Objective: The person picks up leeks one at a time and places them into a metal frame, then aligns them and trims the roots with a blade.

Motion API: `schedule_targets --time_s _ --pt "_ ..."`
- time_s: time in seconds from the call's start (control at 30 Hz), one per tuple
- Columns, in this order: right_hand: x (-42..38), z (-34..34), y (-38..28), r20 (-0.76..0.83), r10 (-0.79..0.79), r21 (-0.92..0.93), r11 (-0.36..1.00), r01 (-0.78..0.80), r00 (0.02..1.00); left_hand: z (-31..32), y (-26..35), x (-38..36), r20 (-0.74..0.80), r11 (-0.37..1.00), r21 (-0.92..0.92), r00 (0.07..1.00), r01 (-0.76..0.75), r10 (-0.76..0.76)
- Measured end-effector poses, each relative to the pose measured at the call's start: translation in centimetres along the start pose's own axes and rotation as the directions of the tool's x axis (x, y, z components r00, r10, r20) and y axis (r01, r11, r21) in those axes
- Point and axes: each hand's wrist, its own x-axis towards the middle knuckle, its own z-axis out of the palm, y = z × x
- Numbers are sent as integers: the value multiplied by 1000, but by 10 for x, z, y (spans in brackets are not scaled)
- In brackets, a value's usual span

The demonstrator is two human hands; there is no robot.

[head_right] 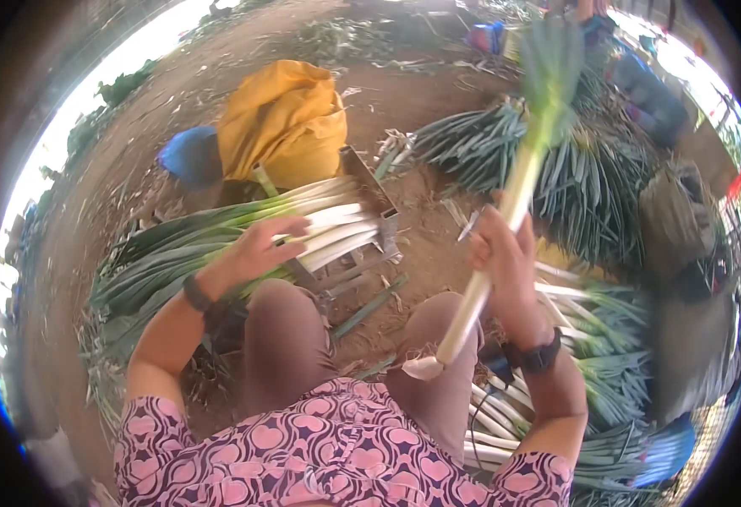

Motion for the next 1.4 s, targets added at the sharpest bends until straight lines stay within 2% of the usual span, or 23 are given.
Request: schedule_targets --time_s 0.07,0.1,0.13,0.17,0.2,0.23,0.3,0.33,0.47,0.53,0.6,0.67,0.7,0.77,0.8,0.83,0.93,0.97,1.07,1.1,1.2,1.3,1.4 --pt "16 49 -1 253 31 -119 993 -1 967 -7 5 20 77 855 -519 995 -19 69" --pt "31 63 9 414 79 -87 995 -47 907 -18 7 19 12 770 -636 997 -56 82" --pt "43 81 21 420 71 -331 940 80 905 -33 15 26 -56 669 -734 992 -115 109" --pt "55 100 33 620 37 -170 981 88 784 -50 22 42 -128 554 -811 981 -187 145" --pt "58 126 35 605 122 -367 920 139 787 -68 3 62 -122 384 -920 989 -80 -87" --pt "67 145 46 708 149 -347 925 155 691 -79 -1 52 -326 324 -886 943 -330 70" --pt "75 181 61 758 269 -528 788 316 595 -114 -10 32 -469 8 -883 882 -469 -43" --pt "91 193 84 860 161 -470 622 627 485 -128 -18 17 -545 -50 -838 838 -543 38" --pt "150 241 156 919 107 -384 463 799 380 -138 -90 -35 -676 67 -700 630 -711 -382" --pt "162 257 163 861 222 -508 328 797 458 -121 -132 -53 -593 -9 -748 674 -664 -441" --pt "189 247 221 910 110 -412 325 851 399 -102 -165 -56 -481 -99 -785 703 -611 -523" --pt "213 234 279 918 45 -388 304 870 394 -76 -180 -54 -440 86 -844 592 -530 -676" --pt "207 226 282 899 85 -434 311 846 430 -61 -195 -52 -353 63 -878 552 -475 -755" --pt "210 205 300 857 227 -516 376 770 463 -41 -211 -50 -161 -59 -918 507 -391 -847" --pt "201 204 287 727 422 -676 299 673 542 -33 -213 -49 -60 -152 -919 510 -363 -858" --pt "217 181 331 745 364 -660 276 699 559 -25 -214 -47 44 -246 -910 510 -334 -859" --pt "222 153 337 645 527 -747 283 601 553 -17 -190 -47 171 -232 -970 481 -69 -860" --pt "222 155 337 648 534 -744 291 602 543 -22 -181 -49 179 -129 -984 578 127 -796" --pt "230 154 340 665 543 -727 311 613 513 -42 -181 -30 -102 616 -603 717 506 -690" --pt "233 152 345 685 535 -707 327 627 494 -42 -201 -26 -393 899 34 833 436 -390" --pt "237 147 357 727 473 -666 310 678 497 -51 -237 -29 -258 621 655 899 431 -353" --pt "219 158 333 635 481 -724 98 683 604 -70 -241 -31 -18 635 638 834 435 -552" --pt "211 152 345 662 320 -734 93 673 678 -71 -243 -30 41 632 730 906 260 -420"
